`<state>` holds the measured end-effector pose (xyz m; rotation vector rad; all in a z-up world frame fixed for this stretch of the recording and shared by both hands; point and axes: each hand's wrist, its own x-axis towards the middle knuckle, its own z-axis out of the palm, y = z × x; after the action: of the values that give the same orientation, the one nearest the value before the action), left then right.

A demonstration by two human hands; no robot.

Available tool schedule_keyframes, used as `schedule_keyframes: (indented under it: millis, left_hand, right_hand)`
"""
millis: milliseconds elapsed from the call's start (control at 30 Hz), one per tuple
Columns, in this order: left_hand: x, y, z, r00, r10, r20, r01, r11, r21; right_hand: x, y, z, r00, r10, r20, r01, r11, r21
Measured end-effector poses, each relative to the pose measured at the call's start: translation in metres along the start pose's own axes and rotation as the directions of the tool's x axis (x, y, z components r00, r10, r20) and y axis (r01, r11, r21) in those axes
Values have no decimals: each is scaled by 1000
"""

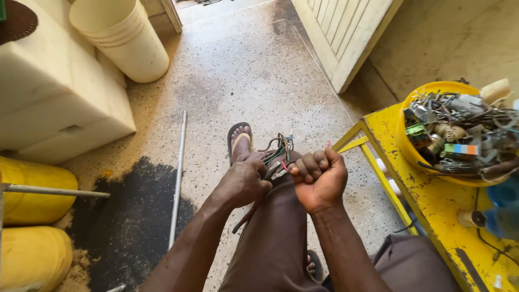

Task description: Stripping insulation from electrical wires and twisting them together to form connections

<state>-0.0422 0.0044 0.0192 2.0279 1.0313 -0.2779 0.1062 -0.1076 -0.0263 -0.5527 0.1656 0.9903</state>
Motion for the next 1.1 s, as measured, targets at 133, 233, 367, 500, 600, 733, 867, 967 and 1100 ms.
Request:
schedule_keyframes:
  millis: [133,233,367,500,600,733,867,967,1100]
  left_hand:
    - [-14,25,-18,1000,-14,10,15,998,-57]
    - [-5,30,-18,998,-3,65,-2,997,78]
    - [21,20,-3,997,51,59,-66,954,293]
    - [37,11,13,984,180,-5,-169,930,327]
    - [37,10,17,975,219,-32,-199,931,306]
    - [37,9,21,966,257,-38,-230,914,334]
    - [42,1,33,958,280,-65,-237,899,369]
    - [53,-12,55,890,427,-157,-317,830,459]
    - [54,-12,66,906,382,-182,-308,891,333]
  right_hand:
    - [-6,2,-6,1000,0,-9,0,999,-40]
    - [-7,4,-14,1000,-8,-11,8,998,-56]
    - [-9,5,-20,999,-4,-53,1,998,-55]
    - [-12,-1,-24,1000,1,-21,-1,999,-35]
    - [-15,-7,-23,999,-25,-33,24,999,-31]
    - [-14,-10,-26,995,-49,-83,46,998,-37]
    - [-12,-8,-31,996,-50,-77,47,998,-40]
    - [-12,-4,-32,996,-44,-83,43,999,-14]
    - [-13,-2,-31,995,-57,-78,57,998,-12]
